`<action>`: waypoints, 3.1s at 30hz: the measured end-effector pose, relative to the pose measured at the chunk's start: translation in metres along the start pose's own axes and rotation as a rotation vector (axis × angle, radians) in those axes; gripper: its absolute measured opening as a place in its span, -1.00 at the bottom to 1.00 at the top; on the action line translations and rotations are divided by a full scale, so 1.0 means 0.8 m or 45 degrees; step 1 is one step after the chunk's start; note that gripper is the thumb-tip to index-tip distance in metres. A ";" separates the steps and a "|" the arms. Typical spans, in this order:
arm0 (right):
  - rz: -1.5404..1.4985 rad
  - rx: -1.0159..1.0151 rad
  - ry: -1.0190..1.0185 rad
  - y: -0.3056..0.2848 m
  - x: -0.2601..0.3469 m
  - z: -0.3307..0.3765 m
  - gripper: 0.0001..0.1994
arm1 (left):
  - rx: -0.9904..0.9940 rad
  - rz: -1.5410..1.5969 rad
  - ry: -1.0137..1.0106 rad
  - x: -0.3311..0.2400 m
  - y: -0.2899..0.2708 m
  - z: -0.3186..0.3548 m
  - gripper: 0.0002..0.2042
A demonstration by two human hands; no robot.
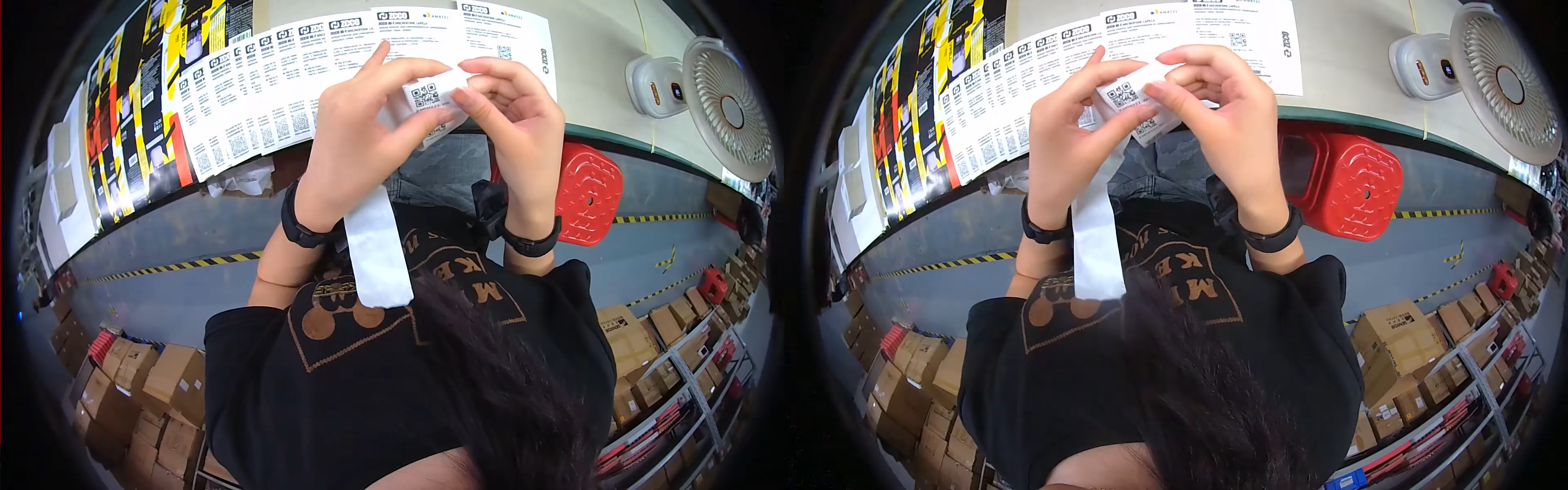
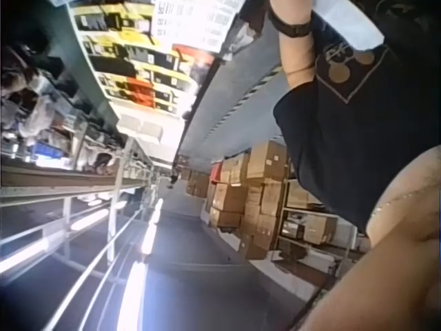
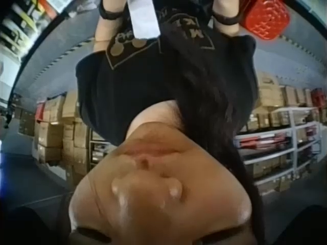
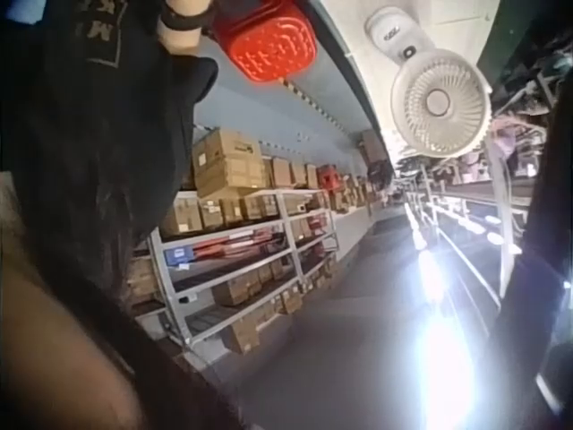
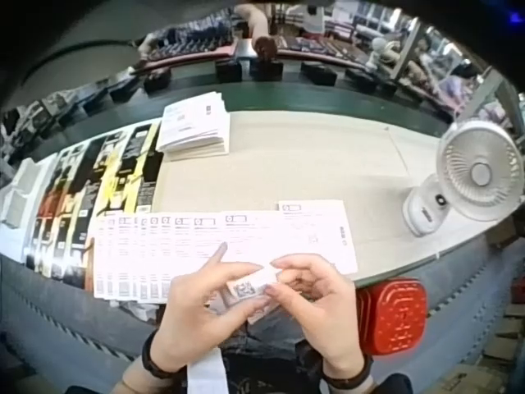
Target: The person peels small stickers from a roll and applies them to paper documents by hand. They then gather the documents into a stack and place them on the table.
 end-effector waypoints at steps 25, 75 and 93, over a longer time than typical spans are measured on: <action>0.149 -0.190 0.246 -0.005 -0.054 -0.042 -0.90 | 0.587 -0.158 -0.102 0.027 0.013 0.022 -0.84; -0.290 -0.367 -0.517 0.030 -0.027 -0.020 -0.75 | 0.061 0.447 -0.556 0.014 -0.038 0.031 -0.79; -0.137 0.053 -0.246 0.045 -0.010 0.000 -0.47 | -0.299 -0.224 0.106 0.006 -0.039 0.022 -0.61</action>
Point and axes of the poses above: each hand's wrist, its own z-axis away from the middle knuckle, its own y-axis out of the palm, x = y × z, the point moved 1 cm from there along -z, towards the middle knuckle, and after that the axes turned 3 degrees about x, right-handed, at the moved point
